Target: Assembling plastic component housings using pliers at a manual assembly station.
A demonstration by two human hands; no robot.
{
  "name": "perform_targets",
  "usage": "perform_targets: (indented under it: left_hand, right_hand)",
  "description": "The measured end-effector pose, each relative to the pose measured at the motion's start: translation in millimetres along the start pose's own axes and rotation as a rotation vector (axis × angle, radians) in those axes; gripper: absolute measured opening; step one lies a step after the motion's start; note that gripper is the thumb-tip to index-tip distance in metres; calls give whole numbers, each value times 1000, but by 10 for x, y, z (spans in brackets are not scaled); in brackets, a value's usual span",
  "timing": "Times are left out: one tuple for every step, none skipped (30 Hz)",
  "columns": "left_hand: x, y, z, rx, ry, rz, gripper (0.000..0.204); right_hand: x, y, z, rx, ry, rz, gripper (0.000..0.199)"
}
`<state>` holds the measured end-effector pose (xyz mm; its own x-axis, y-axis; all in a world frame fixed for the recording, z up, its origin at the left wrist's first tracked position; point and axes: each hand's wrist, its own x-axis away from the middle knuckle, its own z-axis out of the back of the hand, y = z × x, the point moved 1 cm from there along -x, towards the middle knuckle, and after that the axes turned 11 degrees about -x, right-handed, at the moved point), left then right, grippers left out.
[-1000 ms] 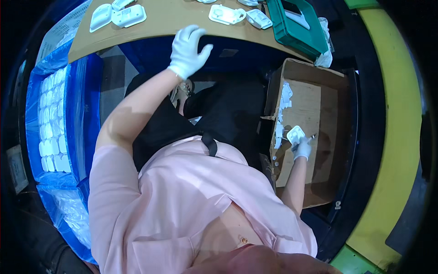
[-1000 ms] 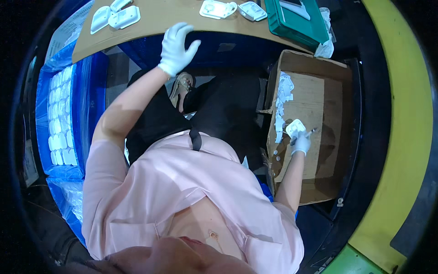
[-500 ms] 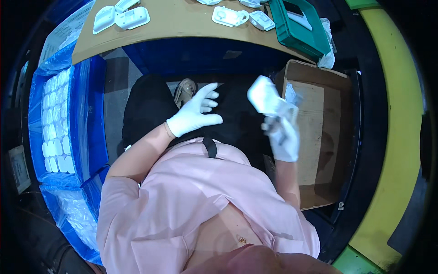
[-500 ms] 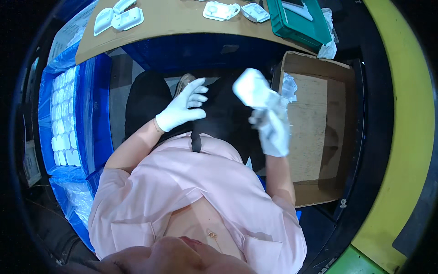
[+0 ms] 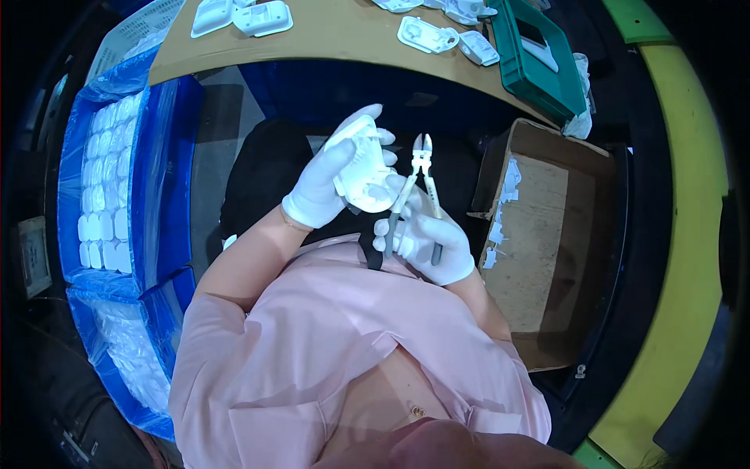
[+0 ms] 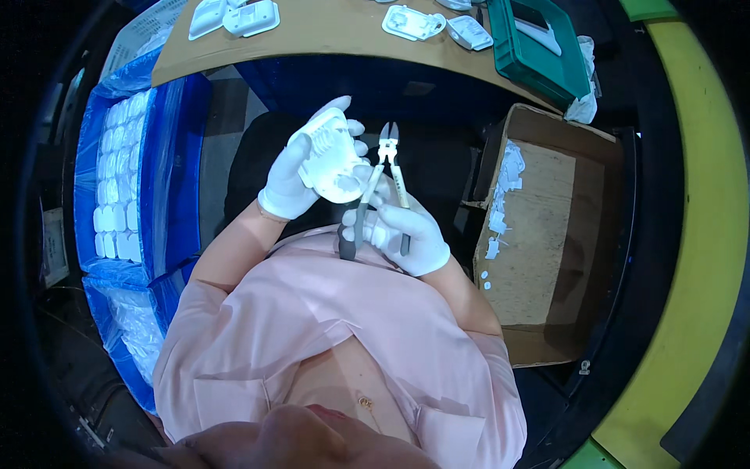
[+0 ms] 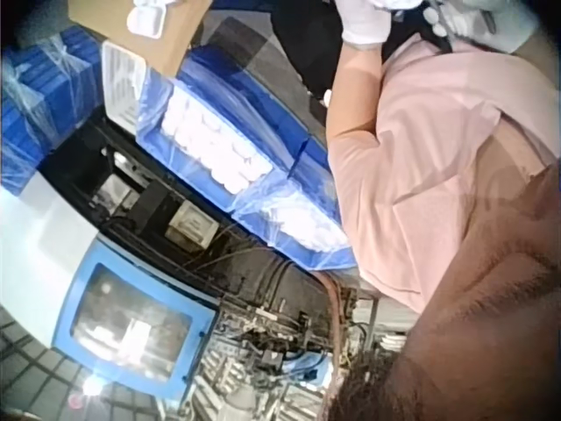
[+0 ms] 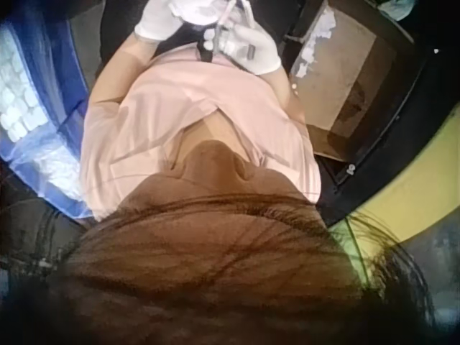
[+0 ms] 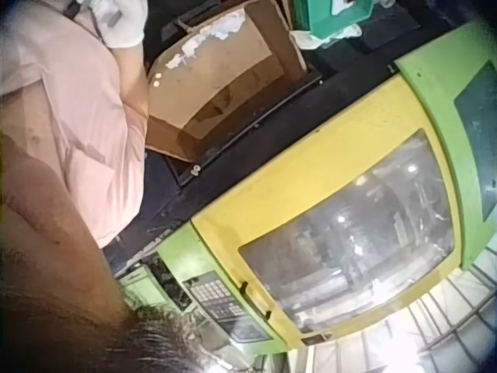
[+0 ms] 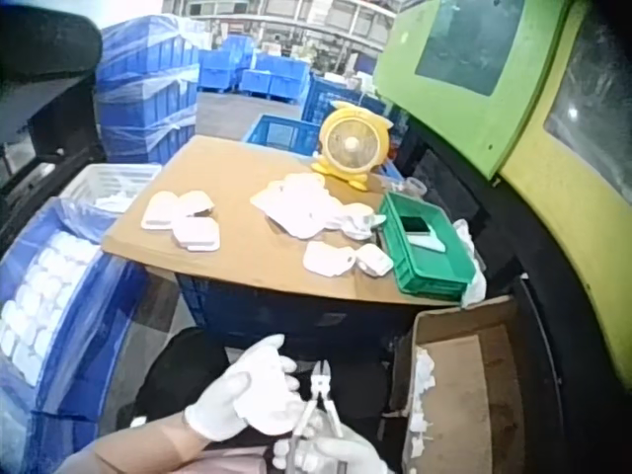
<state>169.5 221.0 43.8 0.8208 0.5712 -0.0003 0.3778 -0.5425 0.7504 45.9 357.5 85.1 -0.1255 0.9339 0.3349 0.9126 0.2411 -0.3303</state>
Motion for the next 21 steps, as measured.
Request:
perform_targets:
  left_hand:
    - [-22,-18,21,62,-21,-5,88]
    - [-50,-27,28,124,-44,-11,84]
    - [-68,-26,23,127,-48,-10,84]
    - [-81,-13,10,129,-64,-2,85]
    - [-95,4,-1,130,-83,7,86]
    - [-107,24,-13,132,-86,8,86]
    - [-117,53,-35,222,-136,-4,87]
    - [-128,101,-73,312,-187,-16,88]
    - [-127,166,-114,419,-190,-24,84]
    - [-124,255,-160,527,-192,-32,79]
    - [-120,339,-184,535,-203,-55,78]
    - [-127,337,-138,533,-198,-59,78]
    - [-144,331,-59,308,-180,-117,76]
    - [-146,336,-23,85,-161,-172,74]
    - [-121,333,-20,-12,-134,-203,67]
    - [-102,351,-24,-11,-132,-203,67]
    - [-93,376,-32,-64,-97,-168,64]
    - [-76,384,-28,-118,-57,-134,62]
    - [-65,374,-22,-120,-55,-131,62]
    - [-63,362,-21,-132,-54,-129,61]
    - [-61,355,-22,-145,-52,-128,60]
  right_hand:
    - [23,-12,-2,18,29,11,72]
    - [45,-21,5,20,33,14,72]
    - [70,-20,18,2,14,3,72]
    - [88,-20,34,-16,-6,-9,72]
    - [93,-23,57,-15,-4,-5,72]
    - [93,-24,84,-97,-11,-15,72]
    - [90,-20,110,-179,-18,-28,72]
    - [82,-8,136,-178,-18,-27,72]
    - [67,9,155,-271,-69,-2,70]
    - [58,23,182,-365,-119,22,67]
    - [53,23,224,-266,-57,39,71]
    - [93,5,233,-152,-15,64,73]
    - [142,-15,216,-37,26,90,75]
    - [171,-43,178,90,18,119,78]
    - [200,-82,182,346,35,165,77]
    - [230,-122,185,601,53,211,76]
    - [267,-160,135,1047,107,296,69]
    - [243,-198,-25,1425,90,373,67]
    - [203,-226,-162,1802,69,448,65]
    - [176,-219,-184,1979,78,505,66]
    - [171,-208,-213,1978,79,505,66]
